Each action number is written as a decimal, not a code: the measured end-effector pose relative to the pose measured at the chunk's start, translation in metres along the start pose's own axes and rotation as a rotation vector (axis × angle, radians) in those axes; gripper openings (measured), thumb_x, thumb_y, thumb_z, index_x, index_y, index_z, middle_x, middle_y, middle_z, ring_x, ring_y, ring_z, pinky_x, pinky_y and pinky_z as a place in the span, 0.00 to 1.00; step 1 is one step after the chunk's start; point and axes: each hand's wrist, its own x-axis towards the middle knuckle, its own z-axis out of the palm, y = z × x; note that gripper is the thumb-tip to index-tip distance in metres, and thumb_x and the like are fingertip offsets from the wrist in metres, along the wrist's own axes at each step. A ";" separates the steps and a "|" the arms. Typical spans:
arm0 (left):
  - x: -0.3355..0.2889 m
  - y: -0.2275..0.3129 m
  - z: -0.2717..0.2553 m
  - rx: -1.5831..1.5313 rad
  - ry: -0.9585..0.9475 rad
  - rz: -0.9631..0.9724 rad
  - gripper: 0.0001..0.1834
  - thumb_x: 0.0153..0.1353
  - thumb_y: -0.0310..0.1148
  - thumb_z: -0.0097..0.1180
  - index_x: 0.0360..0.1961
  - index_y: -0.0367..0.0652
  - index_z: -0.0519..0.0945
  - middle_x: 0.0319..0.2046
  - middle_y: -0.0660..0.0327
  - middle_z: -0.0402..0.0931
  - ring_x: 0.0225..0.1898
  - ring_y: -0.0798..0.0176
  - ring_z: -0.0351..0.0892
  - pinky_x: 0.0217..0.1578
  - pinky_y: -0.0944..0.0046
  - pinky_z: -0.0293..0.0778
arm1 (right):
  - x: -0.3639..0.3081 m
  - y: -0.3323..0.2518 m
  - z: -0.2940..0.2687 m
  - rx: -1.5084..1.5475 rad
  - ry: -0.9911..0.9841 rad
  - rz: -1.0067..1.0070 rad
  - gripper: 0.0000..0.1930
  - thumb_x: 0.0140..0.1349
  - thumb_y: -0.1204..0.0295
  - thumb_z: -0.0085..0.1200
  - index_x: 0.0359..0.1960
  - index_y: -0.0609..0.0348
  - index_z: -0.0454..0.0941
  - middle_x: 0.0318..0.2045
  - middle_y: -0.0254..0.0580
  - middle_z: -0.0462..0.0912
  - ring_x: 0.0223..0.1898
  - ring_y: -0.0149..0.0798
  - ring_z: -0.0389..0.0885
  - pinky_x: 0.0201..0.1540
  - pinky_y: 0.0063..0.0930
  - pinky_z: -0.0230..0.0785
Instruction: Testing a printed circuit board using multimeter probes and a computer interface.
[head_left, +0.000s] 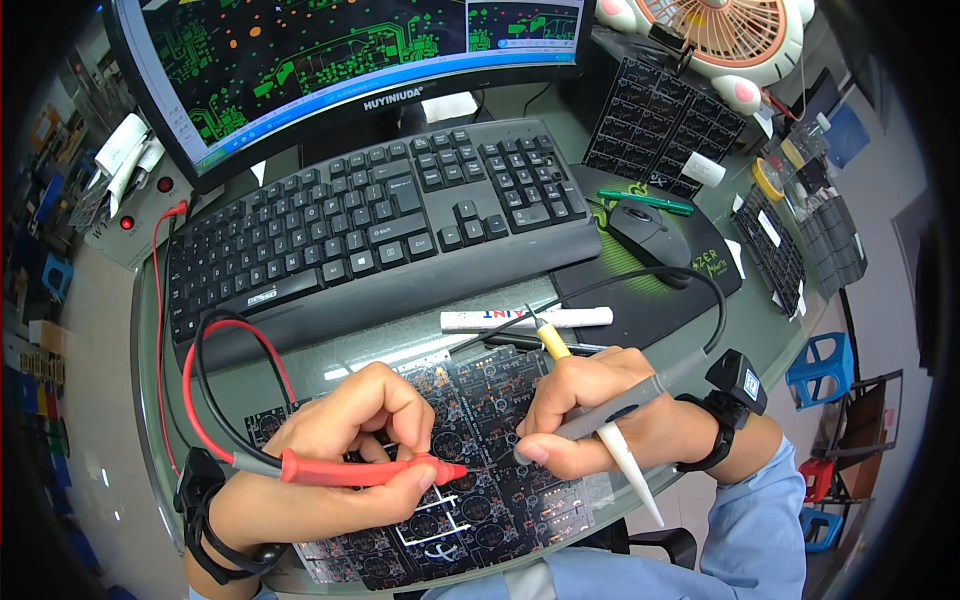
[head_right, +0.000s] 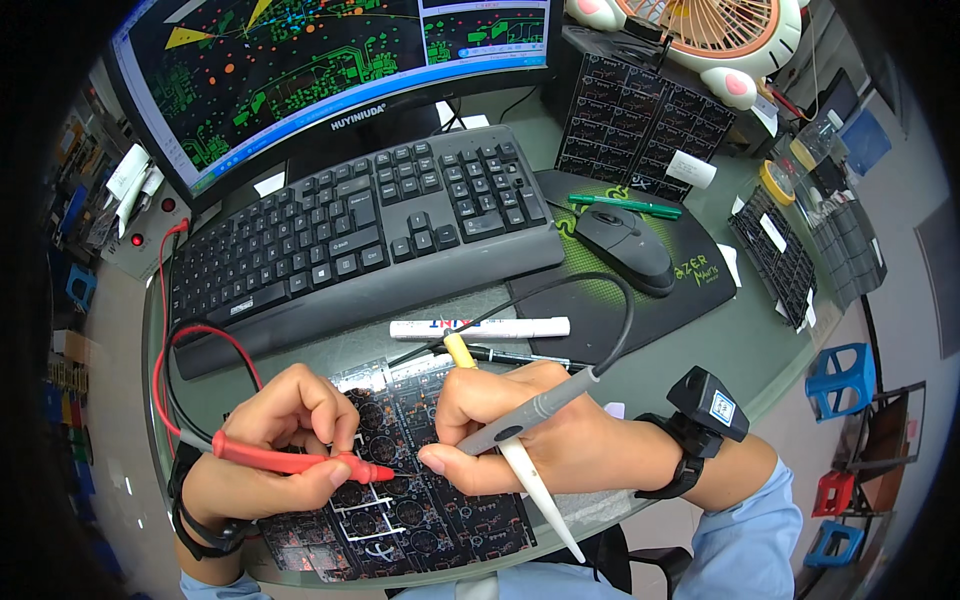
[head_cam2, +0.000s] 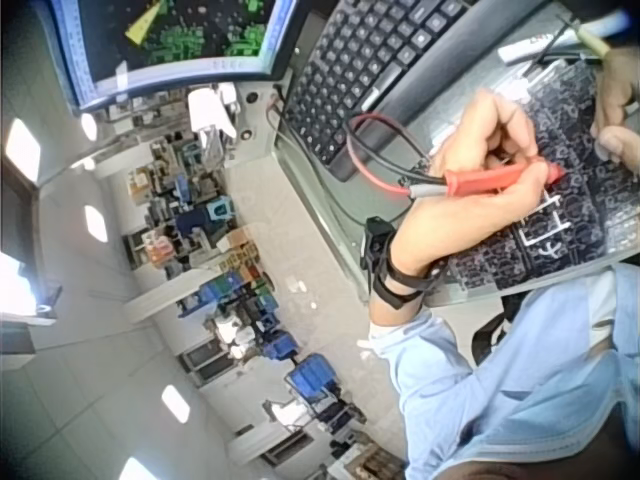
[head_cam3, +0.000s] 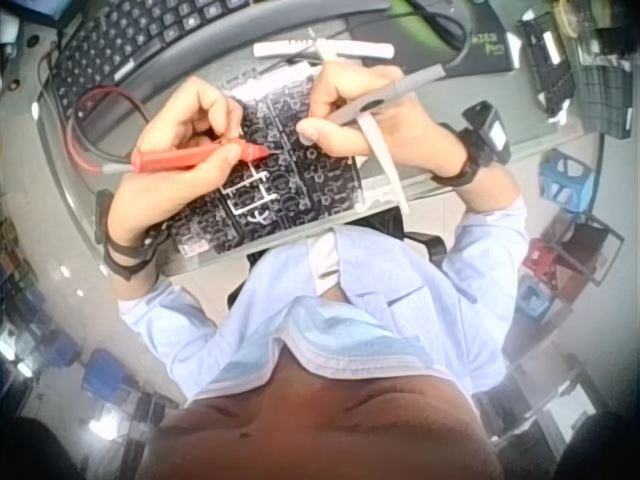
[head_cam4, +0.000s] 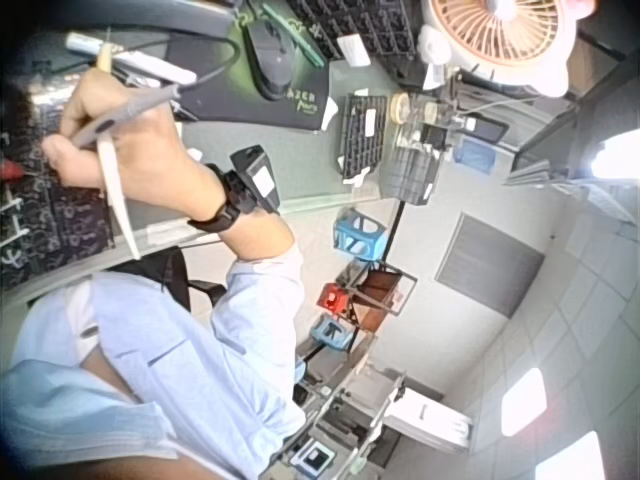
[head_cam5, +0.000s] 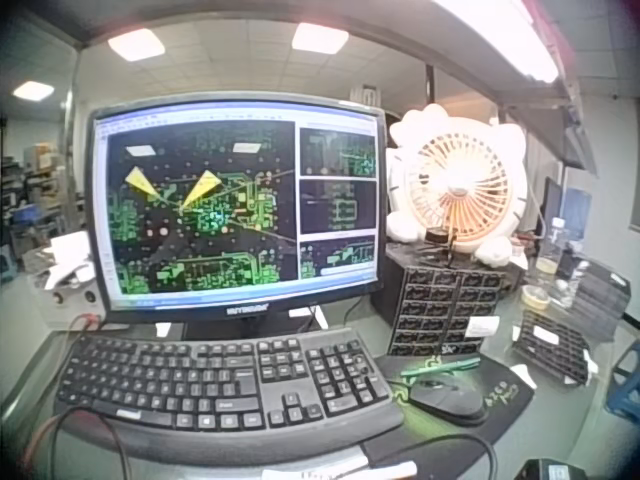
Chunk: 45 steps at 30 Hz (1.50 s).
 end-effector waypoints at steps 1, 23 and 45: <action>0.000 -0.001 0.000 0.027 -0.002 0.049 0.16 0.53 0.23 0.61 0.34 0.42 0.64 0.33 0.59 0.70 0.33 0.74 0.69 0.34 0.74 0.69 | 0.000 0.000 0.000 0.000 0.000 -0.001 0.11 0.55 0.70 0.65 0.25 0.56 0.72 0.22 0.37 0.83 0.29 0.35 0.86 0.28 0.24 0.76; 0.000 -0.001 -0.001 0.058 0.006 0.047 0.16 0.52 0.24 0.61 0.33 0.44 0.64 0.33 0.60 0.70 0.33 0.75 0.70 0.31 0.76 0.68 | 0.001 0.000 0.000 0.015 -0.001 0.010 0.11 0.55 0.71 0.64 0.24 0.56 0.72 0.23 0.38 0.83 0.27 0.34 0.85 0.28 0.23 0.75; 0.005 -0.005 -0.001 -0.221 -0.028 0.029 0.14 0.56 0.21 0.57 0.34 0.43 0.62 0.35 0.62 0.67 0.36 0.75 0.69 0.42 0.70 0.72 | 0.001 -0.002 0.001 0.037 0.016 0.079 0.11 0.55 0.72 0.65 0.25 0.57 0.72 0.24 0.38 0.84 0.26 0.31 0.84 0.28 0.22 0.74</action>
